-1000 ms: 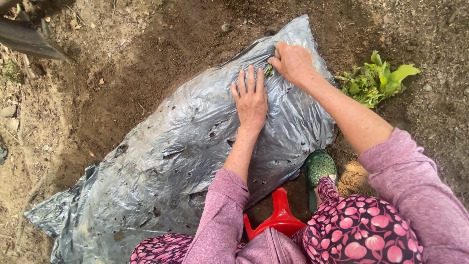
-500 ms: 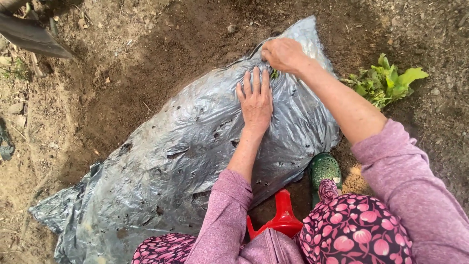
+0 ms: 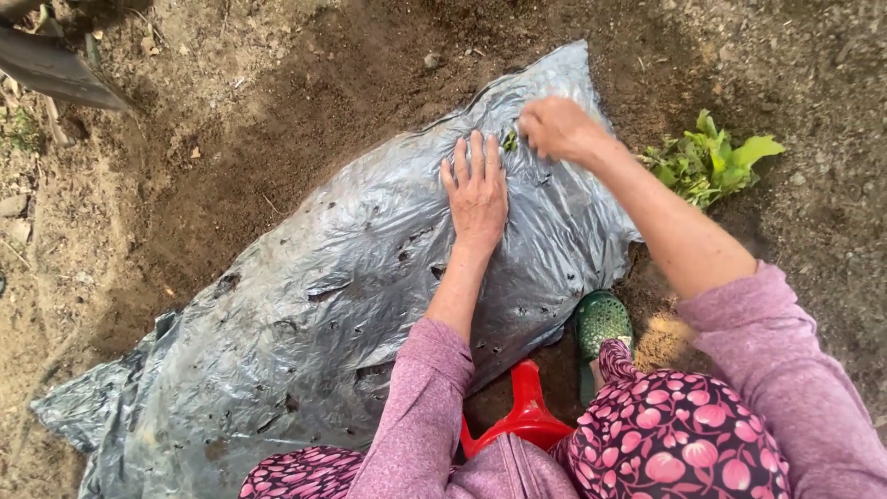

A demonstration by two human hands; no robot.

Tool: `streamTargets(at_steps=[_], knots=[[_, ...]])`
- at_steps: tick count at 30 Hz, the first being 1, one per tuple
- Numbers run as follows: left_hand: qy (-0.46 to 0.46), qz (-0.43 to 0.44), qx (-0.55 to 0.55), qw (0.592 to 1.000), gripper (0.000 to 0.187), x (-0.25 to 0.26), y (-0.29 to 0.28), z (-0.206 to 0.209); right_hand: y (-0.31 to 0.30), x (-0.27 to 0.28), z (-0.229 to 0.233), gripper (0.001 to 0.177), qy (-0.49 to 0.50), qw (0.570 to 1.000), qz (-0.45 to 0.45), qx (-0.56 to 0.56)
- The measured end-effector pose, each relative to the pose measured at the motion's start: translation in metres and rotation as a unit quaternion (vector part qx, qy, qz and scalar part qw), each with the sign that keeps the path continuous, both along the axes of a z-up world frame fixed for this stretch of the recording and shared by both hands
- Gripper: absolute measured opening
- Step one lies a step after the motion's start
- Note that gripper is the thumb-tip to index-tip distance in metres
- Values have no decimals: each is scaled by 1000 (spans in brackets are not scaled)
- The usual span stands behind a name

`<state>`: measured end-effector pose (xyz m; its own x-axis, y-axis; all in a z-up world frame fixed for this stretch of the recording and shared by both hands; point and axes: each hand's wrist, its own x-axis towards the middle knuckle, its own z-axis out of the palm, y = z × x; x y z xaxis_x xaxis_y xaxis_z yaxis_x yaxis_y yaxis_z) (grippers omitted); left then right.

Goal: The person is sitting on a stool and planting green seedlings into pre-cut holes in a plastic-covered garden bed.

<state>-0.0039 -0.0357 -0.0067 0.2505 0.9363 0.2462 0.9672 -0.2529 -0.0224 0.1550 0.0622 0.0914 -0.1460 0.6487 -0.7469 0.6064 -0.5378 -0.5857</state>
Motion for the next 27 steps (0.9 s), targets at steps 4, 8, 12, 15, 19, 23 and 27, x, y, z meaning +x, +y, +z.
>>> streamTargets(at_steps=[4,8,12,15,19,23,27], knots=[[-52,-6,25,998,62,2,2,-17,-8,27,-117,30,-37,982,101,157],[-36,-5,28,999,62,2,3,-13,-11,28,-109,30,-58,974,110,191],[-25,-1,22,999,61,2,1,-13,-15,29,-106,30,-46,968,113,219],[-11,0,28,1000,61,2,-1,-8,-14,25,-109,31,-63,974,106,189],[-33,-12,39,999,64,-1,3,-15,-22,31,-94,29,-28,976,94,194],[-36,-18,34,999,68,-4,-1,-14,-41,22,-98,28,-18,980,95,174],[-28,-10,28,999,70,-2,-1,-9,-48,17,-98,30,-9,985,91,147]])
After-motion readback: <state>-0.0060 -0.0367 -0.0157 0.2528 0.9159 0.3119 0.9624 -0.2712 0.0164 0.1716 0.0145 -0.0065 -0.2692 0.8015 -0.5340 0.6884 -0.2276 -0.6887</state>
